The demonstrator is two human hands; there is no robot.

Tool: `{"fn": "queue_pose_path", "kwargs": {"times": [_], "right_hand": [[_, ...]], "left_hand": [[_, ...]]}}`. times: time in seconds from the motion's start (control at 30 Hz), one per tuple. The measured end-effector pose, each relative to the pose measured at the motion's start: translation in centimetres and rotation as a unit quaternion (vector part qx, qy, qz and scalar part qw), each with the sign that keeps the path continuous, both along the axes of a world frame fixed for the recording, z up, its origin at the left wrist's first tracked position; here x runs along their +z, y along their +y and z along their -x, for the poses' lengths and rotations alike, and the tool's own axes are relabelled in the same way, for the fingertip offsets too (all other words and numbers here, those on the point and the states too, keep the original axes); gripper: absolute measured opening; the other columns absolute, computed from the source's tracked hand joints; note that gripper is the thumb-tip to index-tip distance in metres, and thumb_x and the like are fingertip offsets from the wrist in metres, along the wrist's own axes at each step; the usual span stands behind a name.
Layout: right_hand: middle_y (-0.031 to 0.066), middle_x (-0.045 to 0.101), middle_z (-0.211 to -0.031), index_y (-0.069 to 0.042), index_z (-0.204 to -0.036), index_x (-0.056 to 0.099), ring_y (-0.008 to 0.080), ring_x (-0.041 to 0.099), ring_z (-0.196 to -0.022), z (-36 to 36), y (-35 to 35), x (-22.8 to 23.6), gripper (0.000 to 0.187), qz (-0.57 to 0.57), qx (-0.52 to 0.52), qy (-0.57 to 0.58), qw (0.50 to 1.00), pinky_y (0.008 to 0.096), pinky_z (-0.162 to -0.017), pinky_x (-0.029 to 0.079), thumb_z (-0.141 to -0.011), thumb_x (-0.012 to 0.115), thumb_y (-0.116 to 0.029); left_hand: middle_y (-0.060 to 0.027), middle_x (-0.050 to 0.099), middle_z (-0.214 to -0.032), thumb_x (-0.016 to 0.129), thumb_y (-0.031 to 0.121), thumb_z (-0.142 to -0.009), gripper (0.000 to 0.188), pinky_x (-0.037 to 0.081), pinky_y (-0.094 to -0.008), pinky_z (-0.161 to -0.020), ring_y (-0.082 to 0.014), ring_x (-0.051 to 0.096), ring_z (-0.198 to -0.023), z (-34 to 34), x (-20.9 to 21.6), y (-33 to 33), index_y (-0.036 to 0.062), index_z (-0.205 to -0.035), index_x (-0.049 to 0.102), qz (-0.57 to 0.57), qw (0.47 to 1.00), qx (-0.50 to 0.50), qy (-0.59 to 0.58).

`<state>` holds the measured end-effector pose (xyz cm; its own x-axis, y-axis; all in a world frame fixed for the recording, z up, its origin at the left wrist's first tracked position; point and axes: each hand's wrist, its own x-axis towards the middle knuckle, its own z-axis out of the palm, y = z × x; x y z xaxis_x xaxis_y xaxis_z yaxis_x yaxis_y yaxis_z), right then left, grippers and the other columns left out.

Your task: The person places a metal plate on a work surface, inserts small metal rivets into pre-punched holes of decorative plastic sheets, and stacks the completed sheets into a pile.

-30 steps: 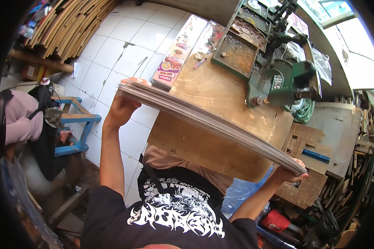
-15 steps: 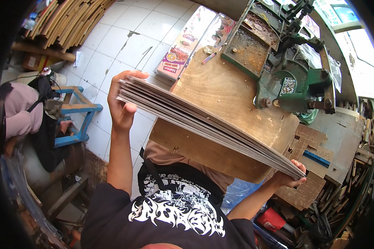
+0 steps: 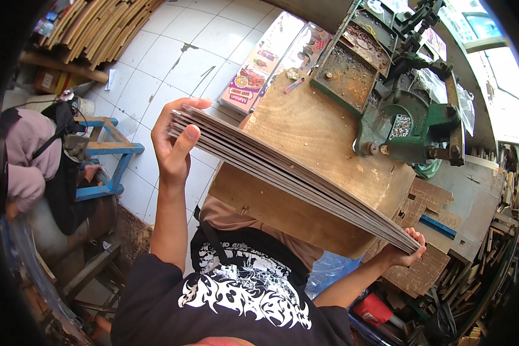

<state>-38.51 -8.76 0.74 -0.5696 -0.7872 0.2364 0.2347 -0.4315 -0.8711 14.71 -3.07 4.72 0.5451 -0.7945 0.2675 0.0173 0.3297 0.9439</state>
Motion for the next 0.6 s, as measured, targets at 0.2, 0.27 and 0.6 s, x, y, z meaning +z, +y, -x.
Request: {"fn": "queue_pose_path", "kwargs": {"times": [0.2, 0.27, 0.6], "right_hand": [[0.0131, 0.057, -0.087, 0.002, -0.1, 0.06, 0.025, 0.056, -0.081, -0.3, -0.1, 0.7, 0.039, -0.025, -0.027, 0.009, 0.999, 0.0352, -0.074, 0.052, -0.096, 0.045, -0.033], [0.013, 0.057, -0.087, 0.002, -0.098, 0.06, 0.0249, 0.056, -0.081, -1.0, 0.0, 0.9, 0.037, -0.025, -0.017, 0.004, 1.0, 0.035, -0.074, 0.052, -0.095, 0.046, -0.032], [0.0088, 0.058, -0.077, -0.001, -0.081, 0.06, 0.0207, 0.057, -0.072, -1.3, -0.8, 2.0, 0.021, -0.072, -0.059, -0.021, 0.995, 0.0321, -0.069, 0.052, -0.085, 0.052, -0.02]], "left_hand": [[-0.0141, 0.069, -0.094, 0.069, 0.031, -0.087, 0.035, 0.046, -0.028, -0.083, -0.0154, 0.062, -0.089, 0.7, 1.0, -0.9, -0.0018, -0.097, 0.065, -0.081, 0.994, 0.07, 0.031], [-0.0134, 0.069, -0.091, 0.069, 0.027, -0.087, 0.029, 0.046, -0.0275, -0.083, -0.0149, 0.062, -0.087, 1.0, 1.3, -1.2, -0.0012, -0.093, 0.066, -0.1, 0.989, 0.099, 0.047], [-0.0135, 0.07, -0.088, 0.064, 0.009, -0.083, 0.013, 0.045, -0.0259, -0.081, -0.0127, 0.061, -0.084, 1.7, 1.9, -2.1, -0.0005, -0.091, 0.065, -0.103, 0.983, 0.127, 0.084]]}}
